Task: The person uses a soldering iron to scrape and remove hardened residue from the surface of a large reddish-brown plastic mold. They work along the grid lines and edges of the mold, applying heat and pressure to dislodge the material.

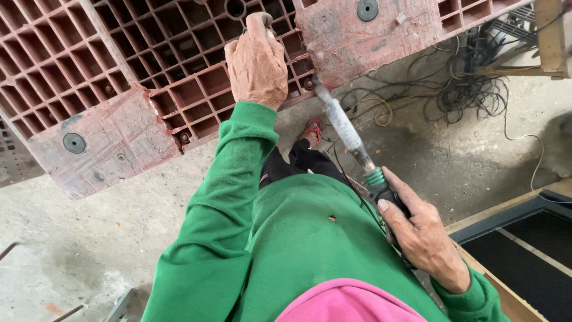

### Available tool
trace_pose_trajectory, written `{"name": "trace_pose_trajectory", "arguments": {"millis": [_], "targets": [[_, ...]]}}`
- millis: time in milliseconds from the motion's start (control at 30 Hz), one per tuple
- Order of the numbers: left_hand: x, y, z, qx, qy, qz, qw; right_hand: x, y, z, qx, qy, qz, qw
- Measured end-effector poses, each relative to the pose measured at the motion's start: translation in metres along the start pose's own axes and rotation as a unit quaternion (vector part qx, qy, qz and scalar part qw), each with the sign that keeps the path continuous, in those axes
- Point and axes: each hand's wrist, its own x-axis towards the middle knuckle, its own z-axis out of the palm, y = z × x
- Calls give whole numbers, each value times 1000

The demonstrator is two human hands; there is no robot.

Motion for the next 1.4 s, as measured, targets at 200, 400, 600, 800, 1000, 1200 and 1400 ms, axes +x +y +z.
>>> {"name": "trace_pose_trajectory", "arguments": {"millis": [200,400,600,800,1000,1200,1400], "targets": [[-3,-2,2,-11,9,-4,1000,-2,-9,-4,-52,16,-1,999],[-1,-3,-2,-13,-3,-5,1000,-3,-14,-3,-48,6,12,999],[0,-3,-2,-5,-1,5,1000,-6,-11,8,-30,11,19,999],[-1,-2,-1,-4,-19,-6,1000,-9,-1,15,-6,35,3,999],[1,-2,0,8,-13,1,1000,-8,17,23,-10,53,-39,998],[2,2,-2,6,-23,-6,1000,6,41,25,30,50,-37,998],[-1,4,-1,11,-15,1,1000,29,75,37,87,32,-70,993]]}}
